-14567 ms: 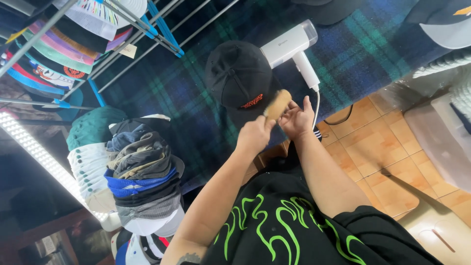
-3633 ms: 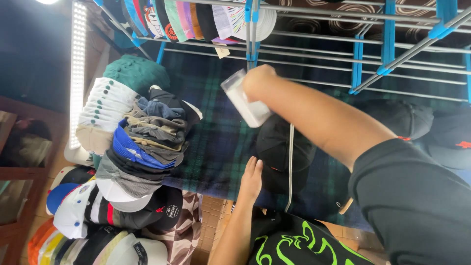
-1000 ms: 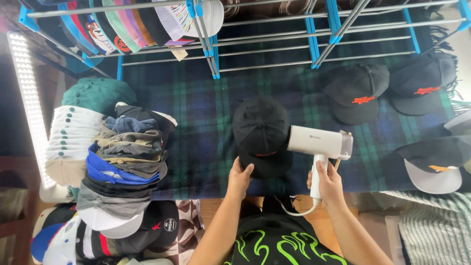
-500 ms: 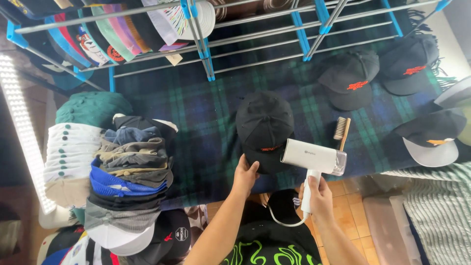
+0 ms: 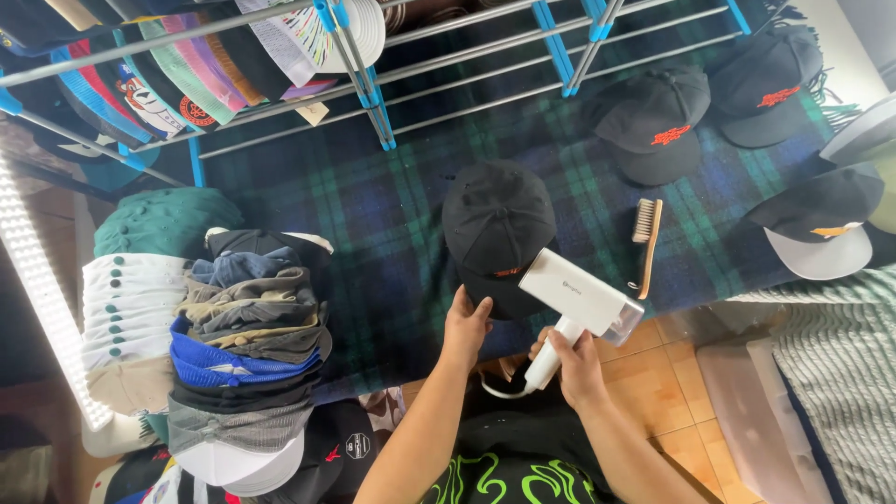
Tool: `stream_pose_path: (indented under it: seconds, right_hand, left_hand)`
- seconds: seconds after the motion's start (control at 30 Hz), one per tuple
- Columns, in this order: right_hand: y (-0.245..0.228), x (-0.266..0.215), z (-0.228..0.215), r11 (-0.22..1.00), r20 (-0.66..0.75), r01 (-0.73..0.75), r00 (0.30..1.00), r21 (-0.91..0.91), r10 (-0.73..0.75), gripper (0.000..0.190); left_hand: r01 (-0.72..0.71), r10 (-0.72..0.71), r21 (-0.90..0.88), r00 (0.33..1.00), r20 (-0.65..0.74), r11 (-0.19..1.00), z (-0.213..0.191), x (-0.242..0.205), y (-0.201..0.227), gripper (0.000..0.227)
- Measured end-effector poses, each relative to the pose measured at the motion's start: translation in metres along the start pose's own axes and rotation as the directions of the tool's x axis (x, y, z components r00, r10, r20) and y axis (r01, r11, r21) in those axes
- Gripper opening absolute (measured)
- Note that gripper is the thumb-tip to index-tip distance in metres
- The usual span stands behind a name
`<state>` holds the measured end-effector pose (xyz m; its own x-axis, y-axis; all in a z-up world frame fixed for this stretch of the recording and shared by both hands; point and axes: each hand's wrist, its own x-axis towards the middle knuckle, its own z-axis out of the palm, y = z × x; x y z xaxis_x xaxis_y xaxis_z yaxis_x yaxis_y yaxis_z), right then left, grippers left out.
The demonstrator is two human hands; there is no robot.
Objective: Cleaning and organizing baseball caps using a brush and a hair dryer on a table.
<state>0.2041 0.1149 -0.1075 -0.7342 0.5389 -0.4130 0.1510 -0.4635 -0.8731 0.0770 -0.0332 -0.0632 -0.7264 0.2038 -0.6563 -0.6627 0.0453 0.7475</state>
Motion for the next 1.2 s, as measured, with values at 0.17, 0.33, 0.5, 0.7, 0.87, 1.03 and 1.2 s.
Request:
stream_pose_path:
  seconds: [0.17, 0.33, 0.5, 0.7, 0.87, 1.03, 1.2]
  right_hand:
    - [-0.03, 0.01, 0.018, 0.969, -0.017, -0.045, 0.999, 0.241, 0.051, 0.017]
    - [0.006, 0.004, 0.019, 0.963, 0.056, -0.033, 0.998, 0.267, 0.018, 0.021]
    - [0.027, -0.016, 0.026, 0.987, 0.134, -0.1, 0.987, 0.124, 0.083, 0.027]
    - [0.013, 0.016, 0.011, 0.975, 0.172, -0.035, 0.985, 0.221, -0.004, 0.03]
    - [0.047, 0.013, 0.002, 0.998, 0.276, -0.003, 0.961, 0.063, -0.014, 0.034]
    - [0.054, -0.007, 0.009, 0.997, 0.382, 0.005, 0.924, -0.073, 0.023, 0.044]
    - [0.069, 0.016, -0.023, 0.716, 0.583, 0.473, 0.805, -0.514, -0.113, 0.042]
  left_hand:
    - [-0.008, 0.008, -0.01, 1.0, 0.0, 1.0, -0.001, 0.013, -0.013, 0.07]
    - [0.0, 0.0, -0.024, 1.0, -0.016, 1.0, -0.004, 0.022, -0.022, 0.069]
    - [-0.003, 0.003, -0.022, 1.0, -0.031, 1.0, -0.011, 0.034, -0.037, 0.068]
    - [-0.024, 0.022, -0.066, 1.0, -0.019, 0.998, -0.007, 0.039, -0.041, 0.063]
    - [0.0, -0.003, -0.145, 1.0, -0.018, 0.989, -0.009, 0.033, -0.031, 0.06]
    - [0.028, -0.033, -0.222, 0.999, -0.018, 0.975, -0.01, 0.026, -0.023, 0.052]
    - [0.17, -0.158, -0.517, 0.985, 0.069, 0.839, -0.028, 0.055, -0.05, 0.064]
